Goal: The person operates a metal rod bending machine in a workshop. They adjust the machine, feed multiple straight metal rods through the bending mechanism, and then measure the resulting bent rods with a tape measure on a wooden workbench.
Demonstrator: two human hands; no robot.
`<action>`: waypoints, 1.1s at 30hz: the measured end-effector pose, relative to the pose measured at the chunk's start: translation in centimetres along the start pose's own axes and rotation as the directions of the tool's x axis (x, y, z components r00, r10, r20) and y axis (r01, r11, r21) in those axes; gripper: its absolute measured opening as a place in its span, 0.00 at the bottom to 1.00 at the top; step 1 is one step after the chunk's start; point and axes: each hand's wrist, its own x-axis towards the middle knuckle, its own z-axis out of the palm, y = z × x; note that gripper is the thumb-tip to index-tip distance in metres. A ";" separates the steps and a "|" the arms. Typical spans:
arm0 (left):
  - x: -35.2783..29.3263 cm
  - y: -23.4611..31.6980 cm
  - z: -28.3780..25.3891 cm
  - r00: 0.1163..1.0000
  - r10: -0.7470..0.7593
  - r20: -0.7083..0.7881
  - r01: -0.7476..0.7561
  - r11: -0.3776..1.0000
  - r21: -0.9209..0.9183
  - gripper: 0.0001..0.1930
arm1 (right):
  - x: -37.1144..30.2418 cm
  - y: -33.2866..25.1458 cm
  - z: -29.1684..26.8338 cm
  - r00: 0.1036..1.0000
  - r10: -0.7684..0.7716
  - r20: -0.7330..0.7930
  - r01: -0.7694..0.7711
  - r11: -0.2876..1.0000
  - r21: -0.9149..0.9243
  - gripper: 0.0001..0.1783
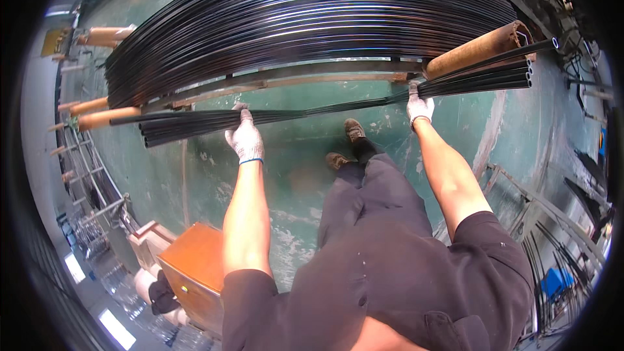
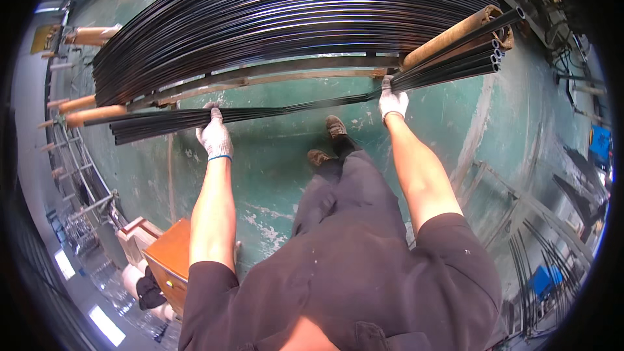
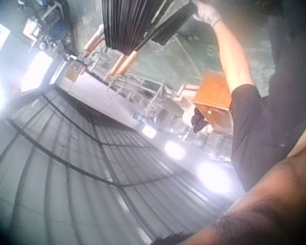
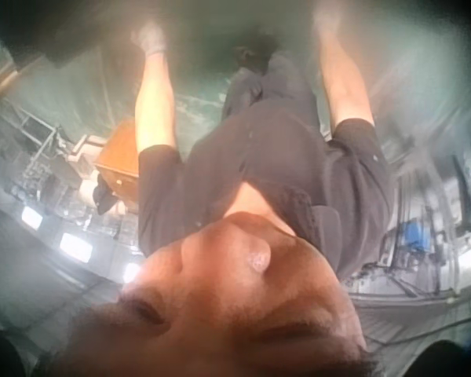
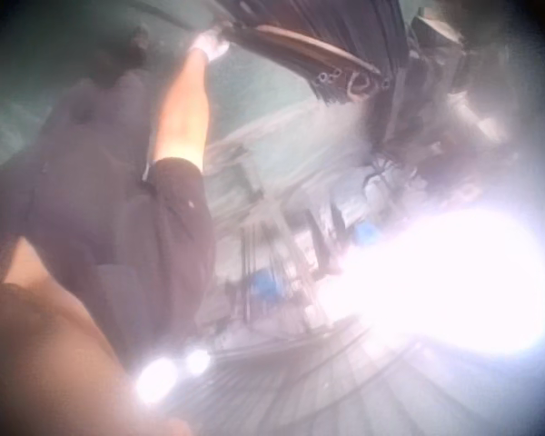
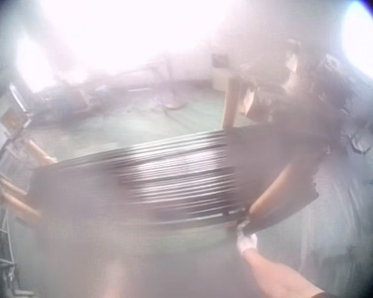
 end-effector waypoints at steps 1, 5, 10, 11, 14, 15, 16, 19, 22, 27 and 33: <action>0.7 -0.8 0.1 1.000 -0.007 0.001 0.007 1.000 0.015 0.10 | 0.2 -0.2 0.5 1.000 0.026 0.000 -0.026 0.999 -0.023 0.16; 3.0 -1.7 2.3 0.996 0.024 0.087 -0.032 0.996 0.086 0.10 | 1.9 1.4 2.2 1.000 0.009 -0.017 -0.011 0.994 -0.112 0.18; 5.8 -3.0 4.2 0.999 -0.042 0.024 0.039 0.990 0.136 0.09 | 4.0 1.8 4.1 1.000 -0.018 -0.005 0.018 1.000 0.002 0.16; 6.3 -3.0 4.6 0.999 -0.045 0.027 0.042 0.993 0.107 0.08 | 4.1 1.9 4.4 0.999 -0.051 0.007 0.051 0.998 0.041 0.15; 8.7 -3.0 4.8 0.999 -0.018 0.045 0.011 0.991 0.137 0.10 | 4.7 -0.1 5.8 1.000 -0.023 -0.001 0.023 0.999 0.040 0.13; 9.5 -2.9 4.7 0.998 0.020 0.067 -0.030 0.987 0.155 0.09 | 4.8 -0.3 6.0 1.000 -0.026 -0.008 0.027 0.999 0.026 0.12; 9.5 -2.2 5.2 0.995 0.050 0.090 -0.065 0.982 0.177 0.09 | 4.8 -1.7 6.0 0.993 -0.122 -0.001 0.122 0.992 -0.043 0.13; 11.1 -0.9 6.4 0.996 0.056 0.074 -0.063 0.993 0.100 0.09 | 4.8 -1.9 6.3 0.998 -0.019 -0.063 0.022 0.999 0.041 0.12; 11.8 -0.5 7.1 0.991 0.032 0.131 -0.051 0.988 0.149 0.10 | 4.5 -1.9 4.8 0.999 0.041 -0.029 -0.040 0.999 0.018 0.15; 11.5 -0.2 6.0 0.989 -0.055 0.140 0.040 0.993 0.111 0.13 | 4.3 -3.3 3.4 0.998 0.029 0.058 -0.029 1.000 0.007 0.20; 13.2 -2.4 4.0 0.983 -0.146 0.112 0.133 0.985 0.113 0.22 | 4.5 -3.7 2.7 0.995 0.048 0.083 -0.026 0.967 -0.254 0.28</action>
